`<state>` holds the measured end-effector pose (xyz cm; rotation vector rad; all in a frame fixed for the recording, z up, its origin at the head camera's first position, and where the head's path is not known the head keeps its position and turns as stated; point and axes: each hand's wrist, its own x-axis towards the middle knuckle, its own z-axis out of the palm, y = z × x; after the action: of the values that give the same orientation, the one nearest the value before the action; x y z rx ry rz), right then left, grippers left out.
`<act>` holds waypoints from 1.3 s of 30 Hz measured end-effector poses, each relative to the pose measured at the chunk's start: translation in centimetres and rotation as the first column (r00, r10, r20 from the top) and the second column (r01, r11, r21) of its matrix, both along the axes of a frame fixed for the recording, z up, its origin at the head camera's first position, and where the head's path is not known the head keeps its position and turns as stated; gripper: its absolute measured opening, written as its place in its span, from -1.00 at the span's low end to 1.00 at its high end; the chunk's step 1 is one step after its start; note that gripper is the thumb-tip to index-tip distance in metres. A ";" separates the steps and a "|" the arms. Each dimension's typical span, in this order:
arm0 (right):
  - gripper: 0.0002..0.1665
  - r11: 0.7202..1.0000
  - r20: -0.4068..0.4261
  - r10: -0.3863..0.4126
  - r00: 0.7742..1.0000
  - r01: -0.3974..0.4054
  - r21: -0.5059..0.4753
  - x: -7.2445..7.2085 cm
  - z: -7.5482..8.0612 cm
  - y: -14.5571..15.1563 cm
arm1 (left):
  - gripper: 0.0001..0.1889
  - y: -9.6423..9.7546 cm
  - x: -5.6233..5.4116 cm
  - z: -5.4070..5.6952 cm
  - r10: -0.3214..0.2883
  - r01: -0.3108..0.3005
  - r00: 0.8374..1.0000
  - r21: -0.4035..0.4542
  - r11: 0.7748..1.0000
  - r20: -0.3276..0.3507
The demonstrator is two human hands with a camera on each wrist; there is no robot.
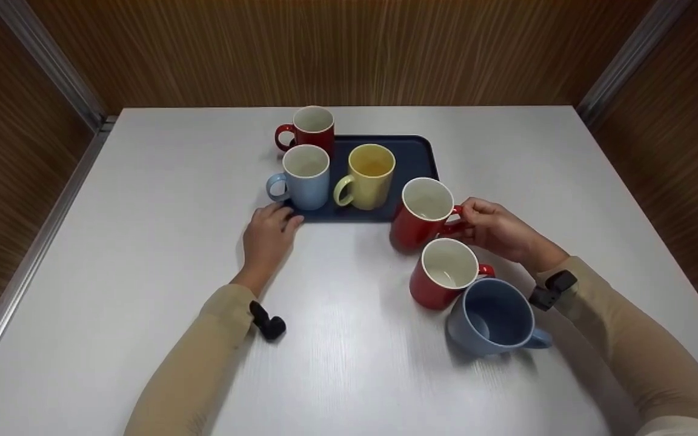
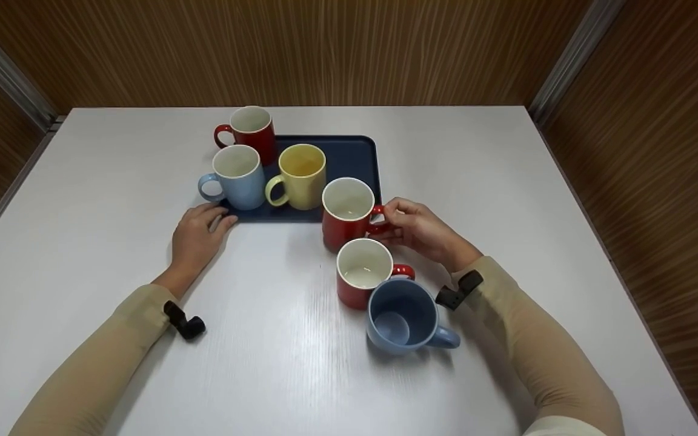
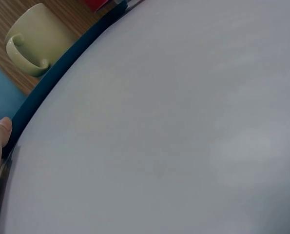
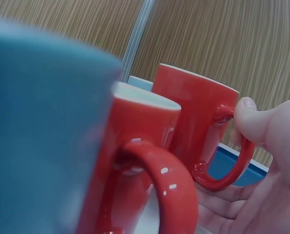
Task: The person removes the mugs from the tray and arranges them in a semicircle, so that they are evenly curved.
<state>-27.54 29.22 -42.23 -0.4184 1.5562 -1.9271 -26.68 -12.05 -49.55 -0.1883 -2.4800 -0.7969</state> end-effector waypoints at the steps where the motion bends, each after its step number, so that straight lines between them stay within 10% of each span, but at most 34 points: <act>1: -0.82 1.000 -0.006 0.016 1.000 -0.016 -0.009 0.0 -0.1 0.0 | -0.66 0.0 0.0 0.0 -0.001 0.001 1.000 0.000 1.000 0.001; 39: -0.75 0.970 -0.065 0.235 0.970 -0.229 0.082 -1.5 -1.2 -0.6 | -0.65 0.3 -0.3 0.0 -0.011 0.011 1.000 0.012 1.000 0.005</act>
<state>-29.02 28.66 -43.40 -0.6182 1.5456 -1.6867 -26.96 -11.79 -49.56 -0.1955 -2.4800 -0.8180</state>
